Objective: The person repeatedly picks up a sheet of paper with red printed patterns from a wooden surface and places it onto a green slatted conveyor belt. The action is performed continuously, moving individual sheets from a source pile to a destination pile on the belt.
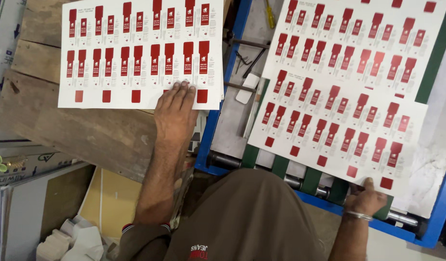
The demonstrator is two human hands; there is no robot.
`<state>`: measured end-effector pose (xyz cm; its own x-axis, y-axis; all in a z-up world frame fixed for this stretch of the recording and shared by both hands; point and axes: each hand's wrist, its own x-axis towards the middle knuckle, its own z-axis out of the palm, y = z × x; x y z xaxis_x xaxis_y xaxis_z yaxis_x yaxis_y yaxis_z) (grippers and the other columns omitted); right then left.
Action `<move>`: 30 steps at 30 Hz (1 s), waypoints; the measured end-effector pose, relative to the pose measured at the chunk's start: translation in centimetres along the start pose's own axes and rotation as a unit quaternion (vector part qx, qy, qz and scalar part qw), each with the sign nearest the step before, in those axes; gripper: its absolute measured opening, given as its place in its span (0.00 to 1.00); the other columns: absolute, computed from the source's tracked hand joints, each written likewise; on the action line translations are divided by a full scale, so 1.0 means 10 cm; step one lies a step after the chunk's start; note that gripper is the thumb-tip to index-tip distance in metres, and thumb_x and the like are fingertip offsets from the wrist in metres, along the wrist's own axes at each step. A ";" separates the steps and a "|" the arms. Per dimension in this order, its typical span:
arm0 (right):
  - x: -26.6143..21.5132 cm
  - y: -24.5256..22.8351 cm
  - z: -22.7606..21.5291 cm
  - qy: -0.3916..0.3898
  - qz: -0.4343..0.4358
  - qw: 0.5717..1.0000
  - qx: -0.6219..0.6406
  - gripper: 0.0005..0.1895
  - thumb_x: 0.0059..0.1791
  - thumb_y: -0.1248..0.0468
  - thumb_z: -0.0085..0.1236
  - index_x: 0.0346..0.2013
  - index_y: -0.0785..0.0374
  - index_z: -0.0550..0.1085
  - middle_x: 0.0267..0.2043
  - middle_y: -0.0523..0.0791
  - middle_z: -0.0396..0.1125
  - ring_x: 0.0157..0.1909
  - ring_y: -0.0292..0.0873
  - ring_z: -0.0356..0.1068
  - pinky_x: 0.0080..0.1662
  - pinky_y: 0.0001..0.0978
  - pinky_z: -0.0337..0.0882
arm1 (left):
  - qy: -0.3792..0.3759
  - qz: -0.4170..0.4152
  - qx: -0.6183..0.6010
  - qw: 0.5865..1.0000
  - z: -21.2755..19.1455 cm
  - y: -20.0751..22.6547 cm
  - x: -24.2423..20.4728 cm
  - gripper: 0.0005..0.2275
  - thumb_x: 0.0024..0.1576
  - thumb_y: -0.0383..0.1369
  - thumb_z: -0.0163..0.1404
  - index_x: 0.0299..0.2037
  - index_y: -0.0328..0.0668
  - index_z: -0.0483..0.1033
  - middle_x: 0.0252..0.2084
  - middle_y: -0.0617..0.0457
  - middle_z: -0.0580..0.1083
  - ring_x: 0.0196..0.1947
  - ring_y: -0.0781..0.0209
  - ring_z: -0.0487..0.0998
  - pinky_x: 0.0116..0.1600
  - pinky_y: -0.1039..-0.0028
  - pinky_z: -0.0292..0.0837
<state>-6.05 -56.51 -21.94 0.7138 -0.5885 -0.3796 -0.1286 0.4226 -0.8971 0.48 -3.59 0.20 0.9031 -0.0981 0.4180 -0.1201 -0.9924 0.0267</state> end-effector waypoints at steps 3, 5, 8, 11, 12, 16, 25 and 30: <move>-0.08 0.11 -0.04 0.010 0.017 1.000 -0.020 0.18 0.59 0.75 0.47 0.64 0.76 0.65 0.58 0.60 0.70 0.50 0.55 0.78 0.44 0.43 0.85 | 0.001 -0.001 -0.007 1.000 -0.02 0.00 0.00 0.14 0.60 0.31 0.58 0.53 0.30 0.79 0.55 0.37 0.78 0.60 0.42 0.77 0.64 0.53 0.72; -0.10 0.13 -0.03 0.006 0.016 1.000 -0.019 0.18 0.59 0.74 0.47 0.64 0.77 0.65 0.59 0.60 0.70 0.50 0.54 0.78 0.44 0.43 0.85 | -0.009 -0.001 -0.006 1.000 -0.04 0.00 0.00 0.13 0.61 0.31 0.58 0.53 0.31 0.79 0.54 0.38 0.78 0.60 0.43 0.78 0.63 0.53 0.72; -0.14 0.08 0.06 -0.008 0.010 1.000 0.004 0.18 0.58 0.75 0.47 0.63 0.78 0.64 0.58 0.60 0.69 0.51 0.54 0.79 0.46 0.44 0.86 | -0.008 0.001 -0.011 1.000 -0.04 0.00 0.01 0.13 0.61 0.31 0.58 0.52 0.31 0.79 0.54 0.39 0.79 0.59 0.44 0.78 0.63 0.53 0.72; -0.13 0.00 0.20 -0.012 0.015 1.000 0.011 0.18 0.58 0.74 0.46 0.63 0.78 0.63 0.58 0.60 0.69 0.52 0.54 0.79 0.48 0.45 0.87 | -0.013 0.001 -0.008 1.000 -0.06 -0.01 0.00 0.14 0.60 0.31 0.58 0.52 0.31 0.79 0.54 0.39 0.79 0.59 0.45 0.78 0.63 0.54 0.72; -0.10 -0.03 0.25 -0.013 0.018 1.000 0.007 0.19 0.58 0.74 0.46 0.64 0.77 0.63 0.58 0.60 0.69 0.52 0.54 0.79 0.48 0.45 0.87 | -0.017 0.001 -0.006 1.000 -0.07 -0.01 -0.01 0.14 0.60 0.32 0.58 0.53 0.31 0.79 0.54 0.39 0.79 0.59 0.45 0.78 0.63 0.55 0.72; -0.01 -0.10 0.37 -0.047 0.017 0.999 0.007 0.21 0.58 0.73 0.45 0.66 0.76 0.61 0.61 0.60 0.67 0.56 0.55 0.77 0.51 0.46 0.86 | -0.015 0.002 -0.005 1.000 -0.07 -0.02 -0.01 0.14 0.59 0.31 0.58 0.52 0.32 0.79 0.53 0.40 0.79 0.57 0.46 0.79 0.62 0.55 0.72; 0.37 -0.07 0.57 -0.101 0.047 0.993 0.047 0.23 0.59 0.72 0.42 0.70 0.71 0.59 0.65 0.58 0.66 0.60 0.57 0.76 0.55 0.51 0.86 | -0.016 -0.008 -0.001 1.000 0.07 -0.08 -0.09 0.14 0.60 0.32 0.60 0.52 0.32 0.79 0.52 0.40 0.79 0.57 0.48 0.79 0.62 0.55 0.73; 0.57 0.01 0.48 -0.125 0.088 0.988 0.035 0.23 0.61 0.64 0.44 0.70 0.68 0.59 0.59 0.57 0.69 0.52 0.56 0.75 0.49 0.52 0.83 | -0.019 -0.019 -0.009 1.000 0.01 -0.02 -0.06 0.14 0.60 0.32 0.60 0.53 0.33 0.79 0.52 0.41 0.78 0.58 0.48 0.78 0.63 0.55 0.72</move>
<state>1.29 -56.57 -23.09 0.8339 -0.3166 -0.4520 -0.2236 0.5550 -0.8012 -0.04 -3.33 -0.12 0.9218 -0.0635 0.3823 -0.0930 -0.9939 0.0592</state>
